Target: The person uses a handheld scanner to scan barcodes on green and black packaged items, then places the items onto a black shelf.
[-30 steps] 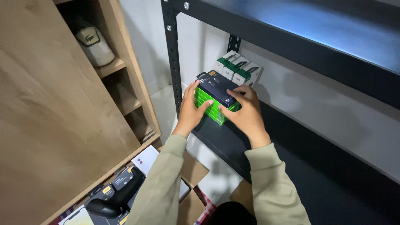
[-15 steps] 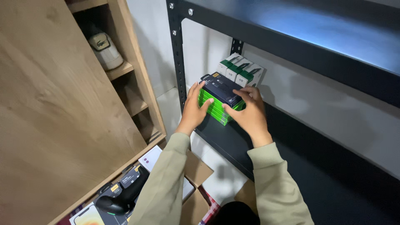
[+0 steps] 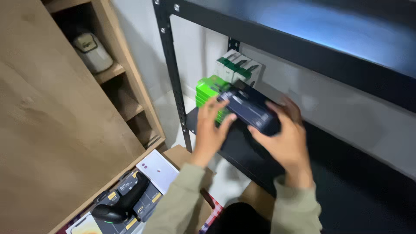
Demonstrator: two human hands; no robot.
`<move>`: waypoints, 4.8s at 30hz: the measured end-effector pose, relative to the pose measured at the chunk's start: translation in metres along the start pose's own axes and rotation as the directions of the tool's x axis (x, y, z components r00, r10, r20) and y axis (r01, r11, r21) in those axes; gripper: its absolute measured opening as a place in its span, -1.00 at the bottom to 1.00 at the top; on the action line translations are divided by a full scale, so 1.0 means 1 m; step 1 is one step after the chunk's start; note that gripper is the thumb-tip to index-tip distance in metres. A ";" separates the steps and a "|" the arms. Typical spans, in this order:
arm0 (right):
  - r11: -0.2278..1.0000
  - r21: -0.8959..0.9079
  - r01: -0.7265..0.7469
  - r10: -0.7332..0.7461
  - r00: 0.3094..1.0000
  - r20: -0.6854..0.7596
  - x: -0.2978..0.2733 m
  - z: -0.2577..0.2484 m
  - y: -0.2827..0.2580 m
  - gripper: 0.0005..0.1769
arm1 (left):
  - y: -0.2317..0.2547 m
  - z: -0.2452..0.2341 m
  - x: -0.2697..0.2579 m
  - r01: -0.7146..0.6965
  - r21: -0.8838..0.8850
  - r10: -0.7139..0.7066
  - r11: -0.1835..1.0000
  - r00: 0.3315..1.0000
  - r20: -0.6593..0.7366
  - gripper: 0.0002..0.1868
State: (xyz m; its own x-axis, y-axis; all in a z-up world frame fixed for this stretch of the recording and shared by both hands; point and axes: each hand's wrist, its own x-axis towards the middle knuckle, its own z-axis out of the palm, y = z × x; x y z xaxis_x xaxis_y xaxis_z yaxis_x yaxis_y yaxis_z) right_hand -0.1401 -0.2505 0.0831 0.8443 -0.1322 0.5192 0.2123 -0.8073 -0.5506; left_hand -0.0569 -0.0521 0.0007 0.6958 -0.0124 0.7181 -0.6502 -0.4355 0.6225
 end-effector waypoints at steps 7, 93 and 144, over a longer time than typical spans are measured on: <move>0.966 -0.143 -0.216 0.233 0.966 0.116 -0.063 -0.010 0.066 -0.20 | 0.012 0.040 -0.078 0.146 0.034 -0.149 0.989 0.934 0.324 -0.45; 0.761 0.615 -0.208 -0.341 0.678 0.651 -0.293 0.248 -0.148 -0.72 | -0.091 -0.382 -0.323 0.023 -0.998 -0.838 0.051 0.545 -0.030 -0.01; 0.868 0.468 0.164 -0.438 0.696 0.569 -0.311 0.175 -0.149 -0.64 | -0.091 -0.384 -0.334 -0.151 -0.988 -0.635 0.034 0.760 -0.138 0.14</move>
State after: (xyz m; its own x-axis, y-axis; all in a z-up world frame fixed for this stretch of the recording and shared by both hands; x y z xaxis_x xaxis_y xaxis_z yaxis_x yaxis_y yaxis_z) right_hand -0.3484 0.0116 -0.1102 0.7747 0.5887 0.2309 0.5530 -0.4536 -0.6989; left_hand -0.3466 0.3371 -0.1765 0.8999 0.3911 0.1930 -0.4282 0.8766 0.2198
